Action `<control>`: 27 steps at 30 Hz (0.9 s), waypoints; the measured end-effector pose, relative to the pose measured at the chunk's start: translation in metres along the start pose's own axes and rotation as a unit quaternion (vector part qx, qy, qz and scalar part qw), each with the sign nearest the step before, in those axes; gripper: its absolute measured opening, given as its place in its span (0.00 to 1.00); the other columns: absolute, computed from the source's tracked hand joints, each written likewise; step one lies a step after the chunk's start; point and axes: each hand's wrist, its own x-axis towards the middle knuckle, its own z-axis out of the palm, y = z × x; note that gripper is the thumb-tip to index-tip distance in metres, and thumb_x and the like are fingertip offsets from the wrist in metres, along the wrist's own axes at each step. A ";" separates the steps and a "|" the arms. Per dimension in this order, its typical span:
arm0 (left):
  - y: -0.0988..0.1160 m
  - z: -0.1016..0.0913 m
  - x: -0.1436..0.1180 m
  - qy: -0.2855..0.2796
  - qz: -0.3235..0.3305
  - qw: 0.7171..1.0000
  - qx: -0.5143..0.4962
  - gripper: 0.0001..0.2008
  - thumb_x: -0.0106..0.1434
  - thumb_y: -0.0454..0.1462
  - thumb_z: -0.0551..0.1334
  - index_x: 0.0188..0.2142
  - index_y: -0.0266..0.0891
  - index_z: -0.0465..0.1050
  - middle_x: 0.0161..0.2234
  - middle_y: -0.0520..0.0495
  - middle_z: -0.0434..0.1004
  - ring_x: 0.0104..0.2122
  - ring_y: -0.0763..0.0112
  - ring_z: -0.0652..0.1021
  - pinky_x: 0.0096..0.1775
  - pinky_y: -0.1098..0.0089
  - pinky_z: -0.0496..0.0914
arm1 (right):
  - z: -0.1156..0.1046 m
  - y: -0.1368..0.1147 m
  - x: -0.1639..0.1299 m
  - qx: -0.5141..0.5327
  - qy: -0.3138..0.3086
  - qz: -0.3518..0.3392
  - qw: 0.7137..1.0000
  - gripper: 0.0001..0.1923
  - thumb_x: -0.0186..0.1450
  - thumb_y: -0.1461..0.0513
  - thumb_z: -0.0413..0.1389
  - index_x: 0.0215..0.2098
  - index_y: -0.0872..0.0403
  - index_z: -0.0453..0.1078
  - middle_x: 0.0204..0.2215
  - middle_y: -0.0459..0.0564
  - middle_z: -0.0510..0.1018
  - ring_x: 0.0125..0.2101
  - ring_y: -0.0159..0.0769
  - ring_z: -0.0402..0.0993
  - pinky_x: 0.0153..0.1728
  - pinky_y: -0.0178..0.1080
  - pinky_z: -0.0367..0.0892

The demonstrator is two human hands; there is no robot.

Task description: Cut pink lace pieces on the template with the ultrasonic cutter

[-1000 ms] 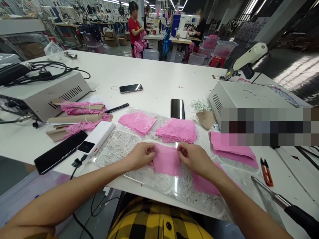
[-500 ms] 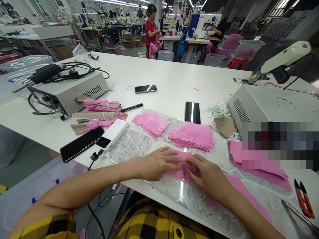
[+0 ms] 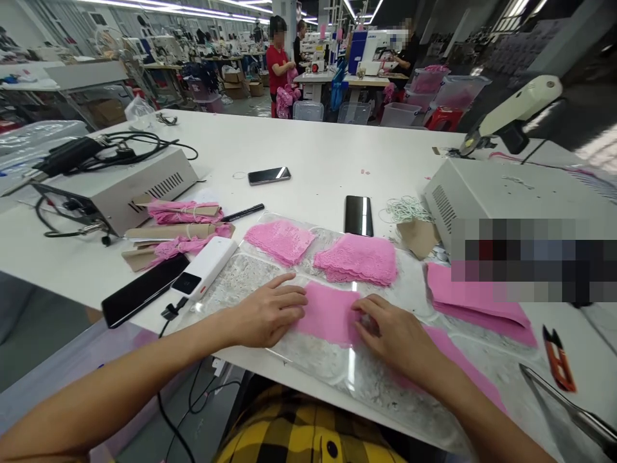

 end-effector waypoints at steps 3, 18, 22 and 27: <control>0.012 0.013 0.028 -0.024 0.047 0.998 -0.040 0.14 0.69 0.32 0.51 0.49 0.34 0.72 0.51 0.43 0.76 0.56 0.62 0.71 0.64 0.56 0.54 | -0.015 0.012 -0.018 0.032 0.072 0.026 0.997 0.08 0.65 0.62 0.51 0.38 0.51 0.73 0.33 0.48 0.78 0.25 0.30 0.72 0.26 0.34 0.68; 0.042 0.084 0.141 -0.207 0.157 0.958 -0.121 0.22 0.73 0.44 0.49 0.63 0.42 0.62 0.66 0.45 0.55 0.67 0.57 0.54 0.66 0.51 0.46 | -0.004 0.070 -0.161 -0.076 0.350 0.099 0.928 0.10 0.65 0.66 0.55 0.43 0.51 0.74 0.37 0.49 0.78 0.37 0.32 0.77 0.40 0.34 0.73; 0.039 0.085 0.143 -0.214 0.163 0.955 -0.124 0.23 0.73 0.44 0.49 0.64 0.43 0.59 0.67 0.45 0.52 0.67 0.57 0.53 0.66 0.50 0.45 | -0.003 0.069 -0.165 -0.068 0.340 0.110 0.932 0.12 0.65 0.68 0.54 0.44 0.50 0.74 0.39 0.51 0.78 0.39 0.33 0.77 0.40 0.34 0.74; 0.037 0.084 0.142 -0.190 0.164 0.960 -0.121 0.22 0.72 0.43 0.52 0.64 0.44 0.60 0.67 0.45 0.53 0.67 0.58 0.54 0.66 0.52 0.46 | 0.002 0.070 -0.171 -0.081 0.349 0.118 0.926 0.15 0.65 0.69 0.51 0.45 0.50 0.73 0.40 0.52 0.77 0.41 0.35 0.77 0.40 0.36 0.75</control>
